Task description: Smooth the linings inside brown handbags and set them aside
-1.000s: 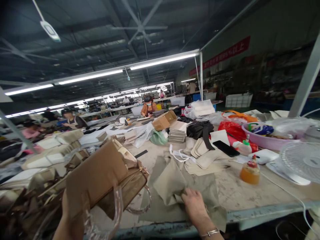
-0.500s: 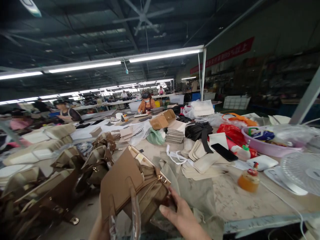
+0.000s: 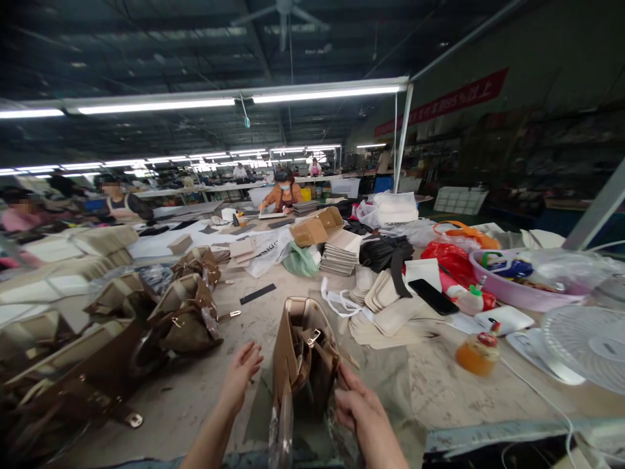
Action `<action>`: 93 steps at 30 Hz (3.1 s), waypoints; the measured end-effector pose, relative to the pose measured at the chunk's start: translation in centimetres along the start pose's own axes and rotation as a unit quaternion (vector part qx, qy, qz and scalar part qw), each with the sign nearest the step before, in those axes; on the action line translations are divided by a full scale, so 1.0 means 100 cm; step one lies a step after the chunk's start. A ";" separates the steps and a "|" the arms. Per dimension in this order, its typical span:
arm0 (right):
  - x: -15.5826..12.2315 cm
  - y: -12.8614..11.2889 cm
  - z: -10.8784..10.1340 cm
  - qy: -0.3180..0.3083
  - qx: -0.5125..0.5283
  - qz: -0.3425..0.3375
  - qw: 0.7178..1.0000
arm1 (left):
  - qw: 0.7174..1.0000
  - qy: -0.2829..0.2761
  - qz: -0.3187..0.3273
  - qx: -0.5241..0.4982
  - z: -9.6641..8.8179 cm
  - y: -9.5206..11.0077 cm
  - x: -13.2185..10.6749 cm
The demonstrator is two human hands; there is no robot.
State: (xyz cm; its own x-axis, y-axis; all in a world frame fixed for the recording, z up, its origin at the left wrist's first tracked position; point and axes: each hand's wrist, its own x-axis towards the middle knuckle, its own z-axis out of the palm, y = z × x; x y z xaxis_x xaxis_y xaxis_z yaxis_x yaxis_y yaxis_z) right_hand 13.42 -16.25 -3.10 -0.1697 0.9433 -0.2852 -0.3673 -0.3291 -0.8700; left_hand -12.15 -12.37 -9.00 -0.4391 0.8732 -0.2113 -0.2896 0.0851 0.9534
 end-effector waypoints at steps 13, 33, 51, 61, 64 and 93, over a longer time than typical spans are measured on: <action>-0.003 0.053 0.007 -0.078 0.115 0.061 0.988 | 0.915 -0.113 0.179 0.343 0.010 0.009 -0.064; -0.025 -0.070 0.023 -0.066 -0.555 -0.353 0.750 | 0.863 -0.205 0.250 0.388 -0.021 0.026 -0.052; 0.040 -0.043 0.029 -0.101 -0.774 -0.365 0.508 | 0.850 -0.186 0.188 0.456 0.003 0.045 -0.054; 0.018 -0.054 0.029 -0.044 -0.758 -0.370 0.536 | 0.796 -0.176 0.180 0.550 0.000 0.046 -0.067; 0.016 -0.055 0.056 -0.114 -0.725 -0.390 0.556 | 0.802 -0.159 0.197 0.541 0.003 0.041 -0.064; 0.086 -0.041 0.063 -0.254 -0.713 -0.388 0.526 | 0.840 -0.174 0.202 0.471 -0.008 0.046 -0.033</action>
State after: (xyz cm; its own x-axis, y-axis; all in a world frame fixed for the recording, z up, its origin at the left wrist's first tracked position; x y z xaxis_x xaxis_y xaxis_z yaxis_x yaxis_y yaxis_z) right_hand 7.67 -7.10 0.55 -0.8306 0.5166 0.2080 0.4906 0.8555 -0.1658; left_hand -12.72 -15.24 -4.05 -0.0156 0.9958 0.0905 0.6984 -0.0539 0.7137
